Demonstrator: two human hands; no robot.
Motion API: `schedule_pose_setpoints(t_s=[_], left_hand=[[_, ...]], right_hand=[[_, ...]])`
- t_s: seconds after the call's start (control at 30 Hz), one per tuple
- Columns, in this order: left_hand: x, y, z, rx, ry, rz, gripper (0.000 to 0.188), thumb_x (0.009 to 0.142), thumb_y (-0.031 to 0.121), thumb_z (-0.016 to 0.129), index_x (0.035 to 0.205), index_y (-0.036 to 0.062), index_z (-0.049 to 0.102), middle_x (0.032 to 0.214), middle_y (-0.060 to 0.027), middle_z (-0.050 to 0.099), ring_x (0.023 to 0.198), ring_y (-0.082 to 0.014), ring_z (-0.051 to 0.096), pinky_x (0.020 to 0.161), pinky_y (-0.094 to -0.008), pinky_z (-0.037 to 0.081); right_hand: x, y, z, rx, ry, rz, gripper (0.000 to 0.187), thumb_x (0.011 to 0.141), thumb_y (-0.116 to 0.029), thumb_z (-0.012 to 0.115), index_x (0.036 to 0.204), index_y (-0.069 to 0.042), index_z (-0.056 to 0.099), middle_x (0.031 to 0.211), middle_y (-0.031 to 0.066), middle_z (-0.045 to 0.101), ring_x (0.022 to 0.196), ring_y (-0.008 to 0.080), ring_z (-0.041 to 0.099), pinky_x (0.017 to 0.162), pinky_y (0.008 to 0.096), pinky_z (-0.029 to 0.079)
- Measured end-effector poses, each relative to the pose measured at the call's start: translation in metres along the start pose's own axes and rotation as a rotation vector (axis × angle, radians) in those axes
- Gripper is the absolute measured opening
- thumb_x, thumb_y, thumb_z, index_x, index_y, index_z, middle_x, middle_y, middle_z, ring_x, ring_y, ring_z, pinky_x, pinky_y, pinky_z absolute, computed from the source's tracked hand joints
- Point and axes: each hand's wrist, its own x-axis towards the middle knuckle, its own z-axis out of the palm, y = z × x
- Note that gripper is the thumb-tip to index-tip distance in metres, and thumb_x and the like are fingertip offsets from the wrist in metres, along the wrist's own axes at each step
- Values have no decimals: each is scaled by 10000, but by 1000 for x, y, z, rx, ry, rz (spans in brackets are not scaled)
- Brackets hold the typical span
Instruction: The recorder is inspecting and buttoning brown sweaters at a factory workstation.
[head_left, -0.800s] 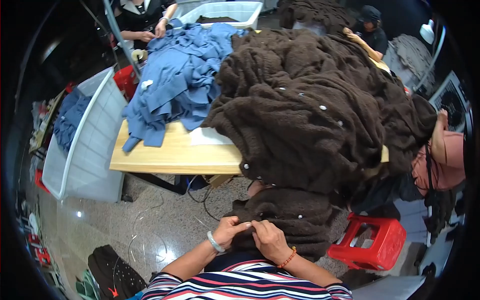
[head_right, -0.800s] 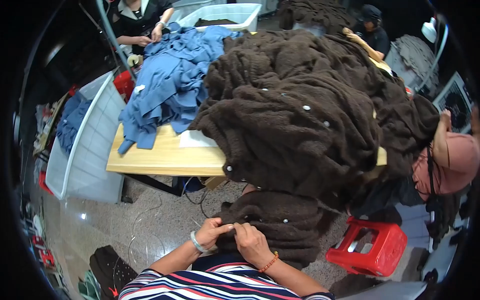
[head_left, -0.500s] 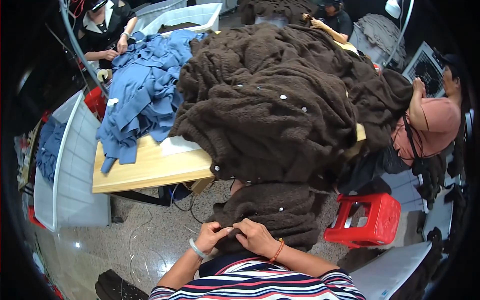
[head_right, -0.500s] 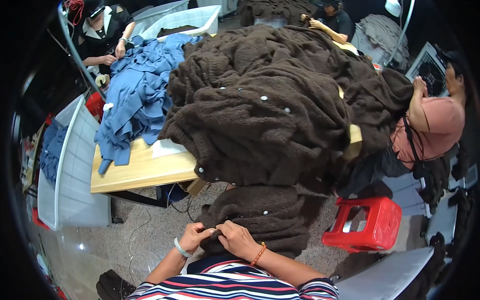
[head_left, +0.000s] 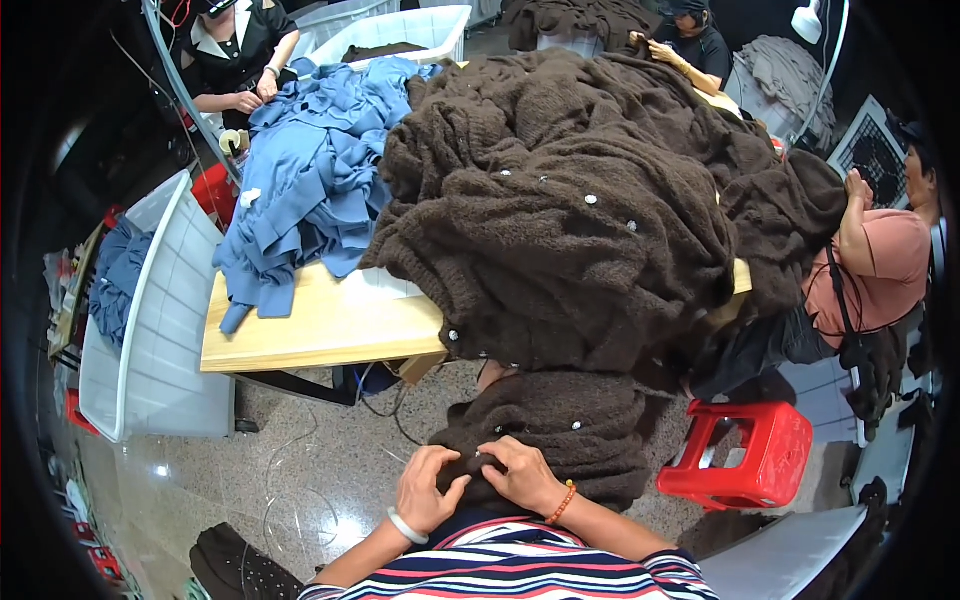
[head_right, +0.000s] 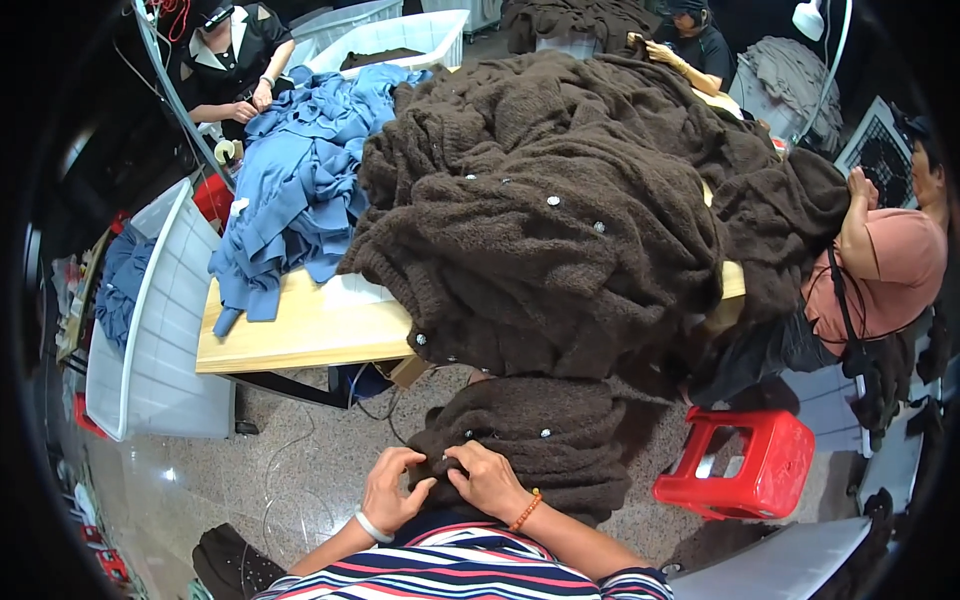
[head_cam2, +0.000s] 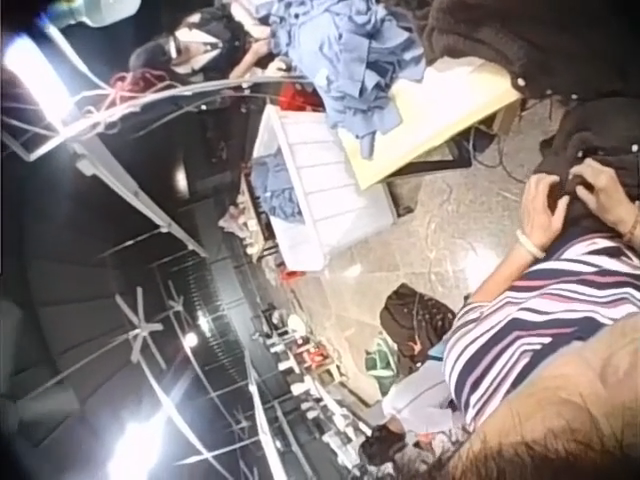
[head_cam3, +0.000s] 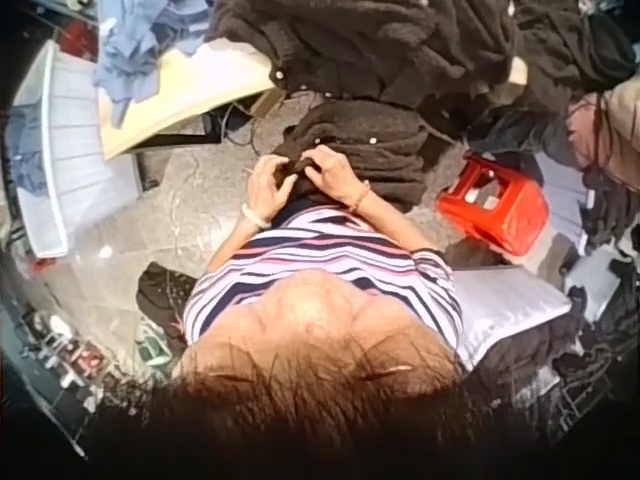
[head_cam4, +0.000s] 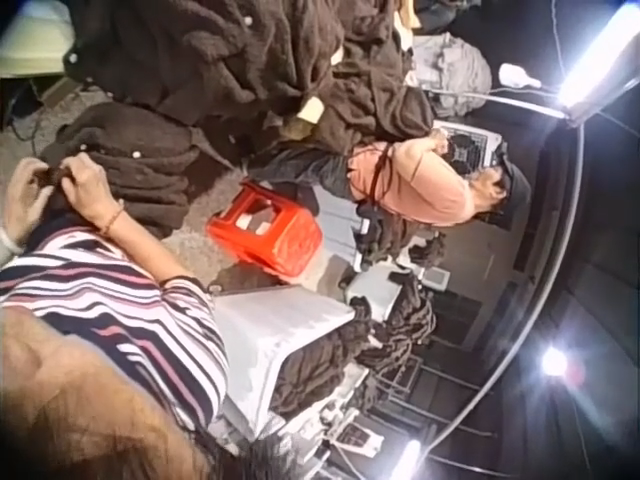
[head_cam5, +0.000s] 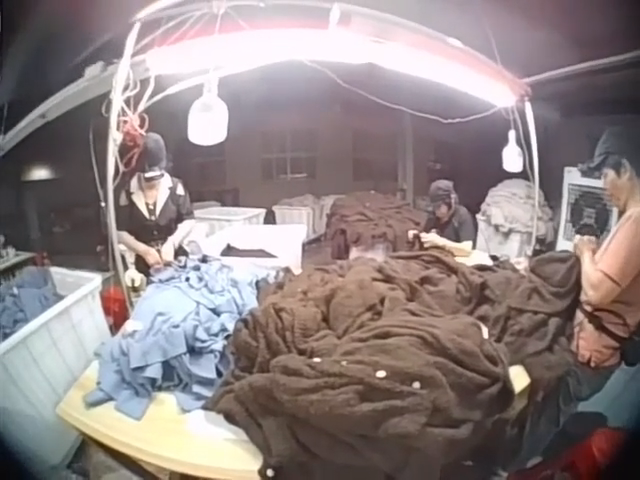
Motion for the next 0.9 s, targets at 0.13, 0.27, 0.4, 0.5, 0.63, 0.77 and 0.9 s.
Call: schedule_pose_setpoints(t_s=[0.13,0.27,0.4,0.5,0.63,0.77,0.9], left_hand=[[5,-8,16,-125,-7,25,347,758,11,724,1095,14,643,1014,-163,634,874,-323,654,756,-364,542],[18,-17,23,-139,57,98,238,764,-36,659,1000,-4,677,952,-169,667,882,-325,667,772,-355,538],[22,-21,27,-204,25,-9,196,772,-54,631,959,-6,665,919,-152,653,814,-311,660,720,-338,529],[20,-34,37,-364,-26,-86,138,813,-50,613,940,-10,650,858,-98,657,755,-202,648,670,-276,498],[7,-43,45,-653,-110,-366,113,862,-36,607,964,-9,646,849,-19,646,745,-77,587,654,-218,465],[3,-42,43,-768,-151,-428,98,900,-22,595,984,-9,644,862,27,626,750,-18,532,652,-181,441],[6,-39,39,-768,-187,-437,94,902,-22,585,978,-9,638,863,21,623,760,-25,535,666,-184,442]], right_hand=[[6,4,1,28,-2,-37,278,755,-35,698,1018,-16,609,906,161,606,823,358,636,708,419,533],[12,5,-3,5,10,-43,289,740,-24,702,1011,-14,604,904,163,598,814,371,625,700,427,525],[14,7,-6,22,-18,18,284,736,-7,705,1010,0,629,876,167,624,777,353,637,678,393,526],[14,9,-10,99,-96,163,224,764,-3,693,988,1,680,856,152,643,732,289,652,650,350,515],[9,11,-12,245,-131,281,216,780,-7,649,989,27,691,845,159,669,709,272,659,659,350,524],[3,12,-11,461,-190,583,231,810,-14,649,1026,53,697,823,93,703,668,82,600,606,260,494],[4,18,-11,537,-230,635,193,831,14,658,1015,51,703,776,6,669,674,33,565,597,198,476]])
